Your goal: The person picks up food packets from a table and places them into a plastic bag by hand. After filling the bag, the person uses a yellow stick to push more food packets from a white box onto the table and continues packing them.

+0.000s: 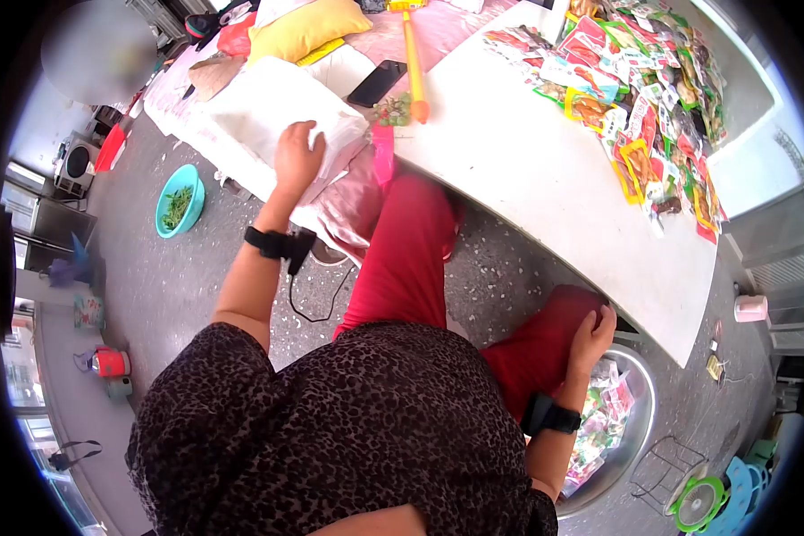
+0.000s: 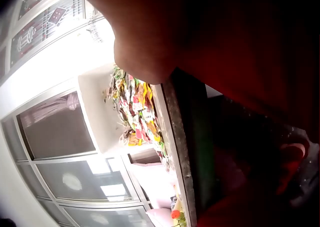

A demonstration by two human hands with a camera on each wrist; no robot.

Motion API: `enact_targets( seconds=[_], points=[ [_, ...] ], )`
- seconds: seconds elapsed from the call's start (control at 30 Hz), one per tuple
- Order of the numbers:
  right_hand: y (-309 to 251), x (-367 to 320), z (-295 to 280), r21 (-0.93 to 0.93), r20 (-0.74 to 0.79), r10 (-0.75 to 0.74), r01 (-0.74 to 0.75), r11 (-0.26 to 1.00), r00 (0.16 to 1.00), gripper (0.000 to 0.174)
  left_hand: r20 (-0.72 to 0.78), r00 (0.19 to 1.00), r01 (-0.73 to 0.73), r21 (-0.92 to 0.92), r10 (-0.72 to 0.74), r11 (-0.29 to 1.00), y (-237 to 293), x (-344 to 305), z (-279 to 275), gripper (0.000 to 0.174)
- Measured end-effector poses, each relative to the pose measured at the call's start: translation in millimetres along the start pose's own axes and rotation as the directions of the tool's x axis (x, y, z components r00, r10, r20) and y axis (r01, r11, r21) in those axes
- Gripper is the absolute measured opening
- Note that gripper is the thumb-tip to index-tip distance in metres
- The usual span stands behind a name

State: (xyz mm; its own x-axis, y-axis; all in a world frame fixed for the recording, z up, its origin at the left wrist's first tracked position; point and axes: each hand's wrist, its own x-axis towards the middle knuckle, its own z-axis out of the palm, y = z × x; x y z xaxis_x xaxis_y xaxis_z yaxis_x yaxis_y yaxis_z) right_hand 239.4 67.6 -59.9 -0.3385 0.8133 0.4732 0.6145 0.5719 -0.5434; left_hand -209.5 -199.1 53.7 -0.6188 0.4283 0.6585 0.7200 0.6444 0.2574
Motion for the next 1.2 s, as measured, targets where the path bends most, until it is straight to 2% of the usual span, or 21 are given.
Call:
enact_targets(
  seconds=[0.03, 0.1, 0.13, 0.2, 0.3, 0.4, 0.5, 0.6, 0.7, 0.73, 0.83, 0.97, 1.07, 1.17, 1.2],
  points=[
    [0, 0, 1, -0.001, 0.005, -0.004, 0.004, 1.000, 1.000, 0.022, -0.003, 1.000, 0.022, 0.090, -0.021, 0.996, -22, 3, 4, 0.022],
    [3, 1, 1, -0.007, 0.008, -0.009, 0.009, 1.000, 1.000, 0.022, 0.153, 0.982, 0.076, 0.242, -0.115, 0.967, -46, 5, 2, 0.027],
    [3, 2, 2, -0.007, 0.010, -0.005, 0.005, 1.000, 1.000, 0.021, 0.272, 0.943, 0.122, 0.260, -0.194, 0.958, -59, 6, 5, 0.028],
    [2, 2, 2, -0.008, 0.015, 0.004, -0.004, 1.000, 1.000, 0.021, 0.489, 0.804, 0.202, 0.312, -0.339, 0.929, -78, 6, 13, 0.031],
    [7, 2, 3, 0.001, 0.011, -0.030, 0.030, 1.000, 0.999, 0.020, 0.509, 0.736, 0.323, 0.313, -0.445, 0.893, -78, 9, 11, 0.030],
    [9, 2, 2, -0.001, 0.025, -0.024, 0.024, 1.000, 0.999, 0.019, 0.475, 0.757, 0.357, 0.274, -0.449, 0.893, -79, 12, 8, 0.030],
    [11, 1, 3, -0.006, 0.017, -0.030, 0.030, 1.000, 0.999, 0.018, 0.460, 0.805, 0.346, 0.150, -0.375, 0.926, -88, 11, 11, 0.032],
    [9, 1, 2, -0.016, 0.012, -0.041, 0.041, 0.999, 0.999, 0.018, 0.348, 0.908, 0.202, 0.129, -0.236, 0.971, -148, 7, 47, 0.035],
    [7, 1, 2, 0.003, 0.010, -0.046, 0.046, 0.999, 0.999, 0.017, 0.290, 0.854, 0.456, -0.016, -0.433, 0.890, -109, 23, 18, 0.038],
    [8, 2, 3, 0.002, 0.010, -0.053, 0.053, 0.999, 0.999, 0.017, 0.405, 0.846, 0.328, 0.117, -0.346, 0.937, -125, 25, 29, 0.035],
    [11, 2, 4, 0.006, 0.006, -0.055, 0.055, 0.998, 0.998, 0.017, 0.602, 0.735, 0.200, 0.246, -0.311, 0.949, -128, 20, 44, 0.033],
    [12, 1, 3, 0.014, 0.007, -0.050, 0.050, 0.999, 0.999, 0.017, 0.542, 0.746, 0.317, 0.224, -0.388, 0.922, -119, 20, 45, 0.028],
    [14, 1, 3, 0.012, 0.006, -0.054, 0.054, 0.998, 0.999, 0.017, 0.450, 0.793, 0.361, 0.194, -0.410, 0.912, -116, 24, 37, 0.024],
    [14, 2, 2, 0.018, 0.014, -0.044, 0.044, 0.999, 0.999, 0.017, 0.429, 0.801, 0.380, 0.174, -0.417, 0.908, -101, 31, 17, 0.024],
    [13, 2, 2, 0.021, 0.017, -0.039, 0.039, 0.999, 0.999, 0.018, 0.368, 0.850, 0.346, 0.148, -0.376, 0.927, -107, 31, 20, 0.023]
  ],
)
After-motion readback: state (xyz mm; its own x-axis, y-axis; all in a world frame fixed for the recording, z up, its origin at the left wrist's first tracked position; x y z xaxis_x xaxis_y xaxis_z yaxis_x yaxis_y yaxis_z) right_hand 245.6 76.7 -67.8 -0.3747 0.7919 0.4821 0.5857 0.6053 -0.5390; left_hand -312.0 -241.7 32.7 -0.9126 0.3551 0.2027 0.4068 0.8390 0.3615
